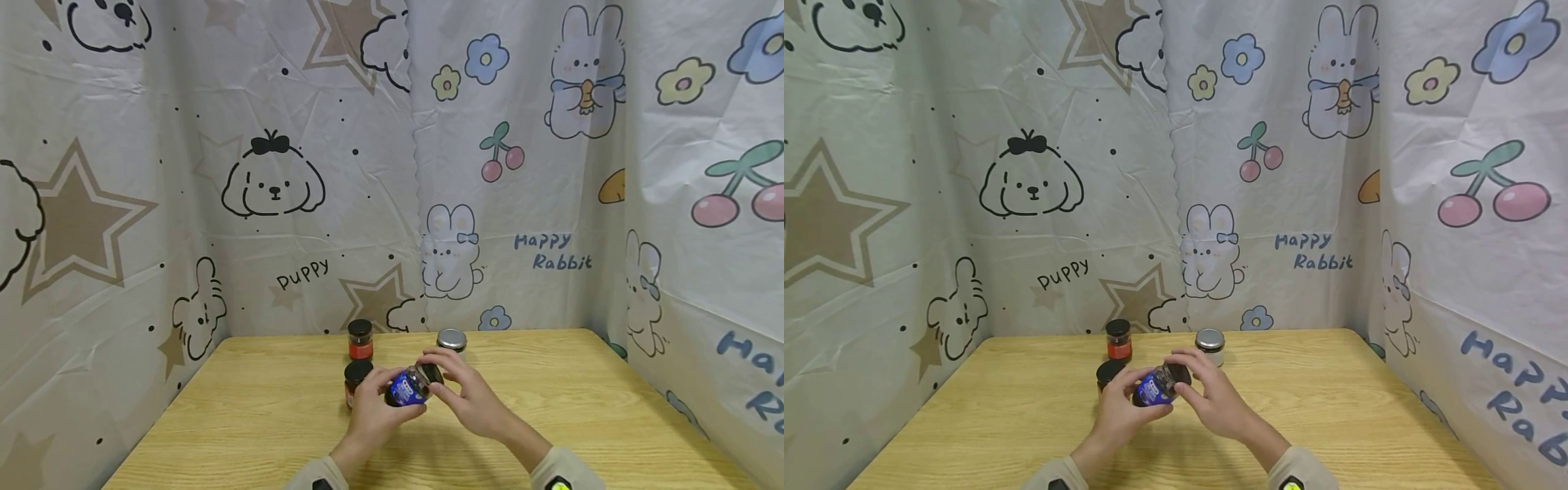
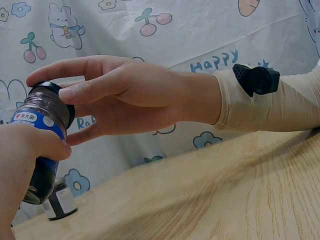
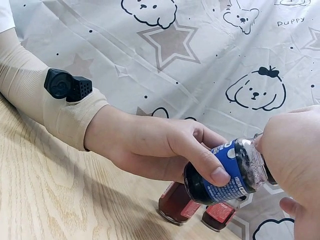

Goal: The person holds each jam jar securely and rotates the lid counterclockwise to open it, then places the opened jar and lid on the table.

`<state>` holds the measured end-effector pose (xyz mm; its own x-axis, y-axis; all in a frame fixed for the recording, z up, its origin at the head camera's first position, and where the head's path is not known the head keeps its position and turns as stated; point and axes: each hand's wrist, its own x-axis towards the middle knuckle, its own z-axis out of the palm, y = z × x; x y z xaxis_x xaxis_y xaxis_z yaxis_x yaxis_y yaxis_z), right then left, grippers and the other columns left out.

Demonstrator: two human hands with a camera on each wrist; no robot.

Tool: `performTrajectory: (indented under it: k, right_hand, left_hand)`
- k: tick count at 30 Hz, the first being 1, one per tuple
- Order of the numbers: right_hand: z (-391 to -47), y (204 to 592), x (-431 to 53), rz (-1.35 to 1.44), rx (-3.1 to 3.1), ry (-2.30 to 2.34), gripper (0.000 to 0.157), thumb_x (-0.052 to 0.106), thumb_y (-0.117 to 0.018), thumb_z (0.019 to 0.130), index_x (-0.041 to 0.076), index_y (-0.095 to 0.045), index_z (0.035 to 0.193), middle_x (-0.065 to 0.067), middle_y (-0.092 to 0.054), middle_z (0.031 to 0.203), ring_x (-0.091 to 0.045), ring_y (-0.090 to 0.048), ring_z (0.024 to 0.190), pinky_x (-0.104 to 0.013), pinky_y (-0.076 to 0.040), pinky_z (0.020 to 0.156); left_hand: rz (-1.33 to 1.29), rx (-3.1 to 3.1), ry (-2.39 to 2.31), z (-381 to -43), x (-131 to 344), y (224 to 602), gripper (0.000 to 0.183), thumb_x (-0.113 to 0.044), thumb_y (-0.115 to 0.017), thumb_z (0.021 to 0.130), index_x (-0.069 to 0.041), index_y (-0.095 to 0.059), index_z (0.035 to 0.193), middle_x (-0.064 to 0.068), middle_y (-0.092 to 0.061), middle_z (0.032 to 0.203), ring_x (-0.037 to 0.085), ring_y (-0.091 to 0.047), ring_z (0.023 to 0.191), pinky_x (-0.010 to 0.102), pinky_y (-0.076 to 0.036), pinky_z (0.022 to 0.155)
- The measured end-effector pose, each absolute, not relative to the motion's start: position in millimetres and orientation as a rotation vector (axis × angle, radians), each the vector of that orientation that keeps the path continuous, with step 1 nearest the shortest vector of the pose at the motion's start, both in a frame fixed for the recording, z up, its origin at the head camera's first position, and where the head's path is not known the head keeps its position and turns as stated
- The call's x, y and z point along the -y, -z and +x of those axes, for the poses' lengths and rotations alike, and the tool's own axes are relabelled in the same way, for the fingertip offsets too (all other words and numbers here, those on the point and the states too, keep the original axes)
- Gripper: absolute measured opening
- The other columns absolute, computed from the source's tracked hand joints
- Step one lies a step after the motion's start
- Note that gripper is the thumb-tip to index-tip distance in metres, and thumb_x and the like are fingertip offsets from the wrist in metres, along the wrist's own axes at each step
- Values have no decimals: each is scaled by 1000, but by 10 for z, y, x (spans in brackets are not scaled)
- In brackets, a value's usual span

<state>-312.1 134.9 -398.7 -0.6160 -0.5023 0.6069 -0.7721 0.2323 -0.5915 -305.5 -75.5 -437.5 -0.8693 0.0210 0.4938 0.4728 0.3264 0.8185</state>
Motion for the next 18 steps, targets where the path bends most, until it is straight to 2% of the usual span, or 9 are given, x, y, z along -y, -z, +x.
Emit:
performTrajectory:
  k: [6,11,18]
  right_hand:
    - [-3130,3965,-1362,1173,2205,-1351,37,6,-63,103,9,-59,140,-13,-50,149,-39,-44,137,-60,-49,98]
    - [-3138,3951,-1403,1131,2193,-1373,36,7,-65,102,8,-60,138,-11,-52,148,-37,-49,134,-63,-49,97]
    - [-3169,3922,-1467,1144,2132,-1443,40,0,-65,101,7,-57,139,-12,-55,143,-36,-55,131,-50,-53,95]
  left_hand:
    - [-425,2192,1570,-3060,753,4365,59,-24,-99,66,-13,-76,120,-5,-66,106,19,-61,104,47,-51,93]
    - [-419,2188,1617,-3054,724,4350,61,-23,-99,67,-12,-75,122,-1,-69,113,23,-64,107,37,-55,87]
    - [-413,2185,1680,-3070,650,4342,60,-24,-98,69,-11,-75,123,3,-70,116,21,-65,101,31,-56,80]
